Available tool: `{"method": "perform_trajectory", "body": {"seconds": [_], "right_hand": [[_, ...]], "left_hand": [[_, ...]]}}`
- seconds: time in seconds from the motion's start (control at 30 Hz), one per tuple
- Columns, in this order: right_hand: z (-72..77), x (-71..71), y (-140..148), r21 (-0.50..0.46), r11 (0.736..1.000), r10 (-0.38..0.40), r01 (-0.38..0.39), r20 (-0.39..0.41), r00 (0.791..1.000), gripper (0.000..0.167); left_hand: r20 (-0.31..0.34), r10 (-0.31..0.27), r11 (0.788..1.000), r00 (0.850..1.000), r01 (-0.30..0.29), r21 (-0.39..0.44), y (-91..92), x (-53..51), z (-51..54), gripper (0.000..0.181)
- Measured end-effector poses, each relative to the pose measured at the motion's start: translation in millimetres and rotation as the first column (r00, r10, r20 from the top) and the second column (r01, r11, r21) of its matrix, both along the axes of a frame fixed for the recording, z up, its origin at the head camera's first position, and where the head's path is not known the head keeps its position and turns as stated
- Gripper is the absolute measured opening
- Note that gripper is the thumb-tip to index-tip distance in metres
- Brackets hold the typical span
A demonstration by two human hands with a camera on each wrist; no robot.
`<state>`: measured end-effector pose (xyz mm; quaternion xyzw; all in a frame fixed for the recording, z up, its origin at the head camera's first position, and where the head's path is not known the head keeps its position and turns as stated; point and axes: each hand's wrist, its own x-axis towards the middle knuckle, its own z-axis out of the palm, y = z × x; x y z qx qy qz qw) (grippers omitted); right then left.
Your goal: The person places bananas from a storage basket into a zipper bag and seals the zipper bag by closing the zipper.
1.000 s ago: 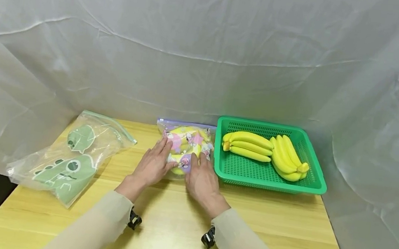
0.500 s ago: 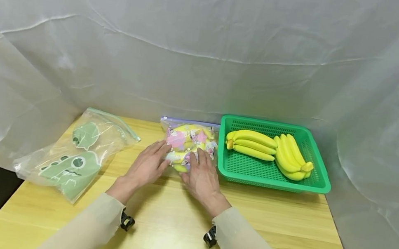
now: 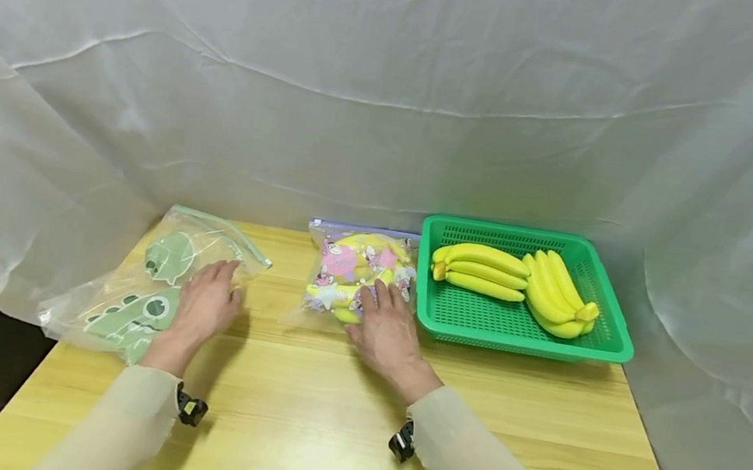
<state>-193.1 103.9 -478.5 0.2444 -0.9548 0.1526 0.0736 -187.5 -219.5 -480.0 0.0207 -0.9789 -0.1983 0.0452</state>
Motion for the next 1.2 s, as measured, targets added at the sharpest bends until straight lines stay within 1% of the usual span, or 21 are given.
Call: {"method": "perform_trajectory", "body": {"seconds": [0.1, 0.17, 0.27, 0.37, 0.47, 0.57, 0.7, 0.77, 0.8, 0.83, 0.9, 1.0, 1.1, 1.2], "right_hand": [[1.3, 1.7, -2, -0.002, 1.000, -0.007, 0.007, 0.015, 1.000, 0.066], [1.4, 2.1, -4, 0.000, 1.000, -0.009, 0.009, 0.011, 1.000, 0.065], [2.0, 1.9, -5, 0.002, 1.000, -0.006, 0.006, 0.004, 1.000, 0.064], [1.9, 1.2, -6, 0.000, 1.000, -0.002, 0.002, -0.011, 1.000, 0.063], [1.5, 1.0, -6, -0.008, 1.000, -0.005, 0.005, -0.010, 1.000, 0.063], [1.1, 1.8, -6, -0.013, 1.000, -0.012, 0.013, 0.005, 1.000, 0.063], [1.2, 3.2, -6, -0.019, 1.000, -0.020, 0.021, 0.037, 0.999, 0.065], [1.2, 3.5, -6, -0.019, 1.000, -0.020, 0.021, 0.052, 0.998, 0.066], [1.3, 3.4, -6, -0.017, 1.000, -0.021, 0.022, 0.057, 0.998, 0.067], [1.4, 3.4, -6, -0.014, 1.000, -0.023, 0.023, 0.062, 0.998, 0.067], [1.6, 3.1, -5, -0.008, 1.000, -0.024, 0.025, 0.067, 0.997, 0.067], [1.8, 2.8, -4, -0.004, 0.999, -0.037, 0.037, 0.069, 0.997, 0.065], [1.8, 2.7, -3, 0.001, 0.999, -0.051, 0.051, 0.074, 0.996, 0.064], [0.9, 2.2, -2, 0.003, 0.998, -0.059, 0.058, 0.075, 0.995, 0.063]], "left_hand": [[0.084, 0.069, 0.998, 0.994, -0.068, -0.005, -15.4, 3.0, -5.6, 0.061], [0.135, 0.093, 0.996, 0.987, -0.093, -0.005, -22.0, 5.5, -9.9, 0.066], [0.208, 0.100, 0.994, 0.973, -0.106, 0.015, -27.7, 10.0, -15.2, 0.074], [0.237, 0.072, 0.996, 0.969, -0.082, 0.033, -30.4, 15.4, -19.1, 0.076], [0.229, 0.021, 0.998, 0.973, -0.034, 0.052, -30.7, 23.6, -21.2, 0.073], [0.203, -0.047, 0.996, 0.978, 0.031, 0.081, -30.8, 34.1, -23.7, 0.066], [0.151, -0.148, 0.983, 0.977, 0.129, 0.133, -34.6, 49.4, -27.9, 0.052], [0.131, -0.178, 0.976, 0.975, 0.158, 0.152, -39.3, 56.8, -28.5, 0.047], [0.123, -0.183, 0.975, 0.975, 0.164, 0.152, -42.6, 60.1, -28.5, 0.044], [0.123, -0.181, 0.974, 0.976, 0.160, 0.158, -46.0, 63.0, -27.6, 0.042], [0.125, -0.164, 0.979, 0.979, 0.146, 0.144, -53.2, 66.8, -24.4, 0.037], [0.137, -0.121, 0.988, 0.983, 0.107, 0.108, -59.3, 67.9, -18.7, 0.034], [0.128, -0.085, 0.995, 0.988, 0.077, 0.063, -54.9, 66.2, -13.9, 0.033], [0.105, -0.049, 0.998, 0.993, 0.044, 0.045, -42.1, 65.7, -13.0, 0.036]]}}
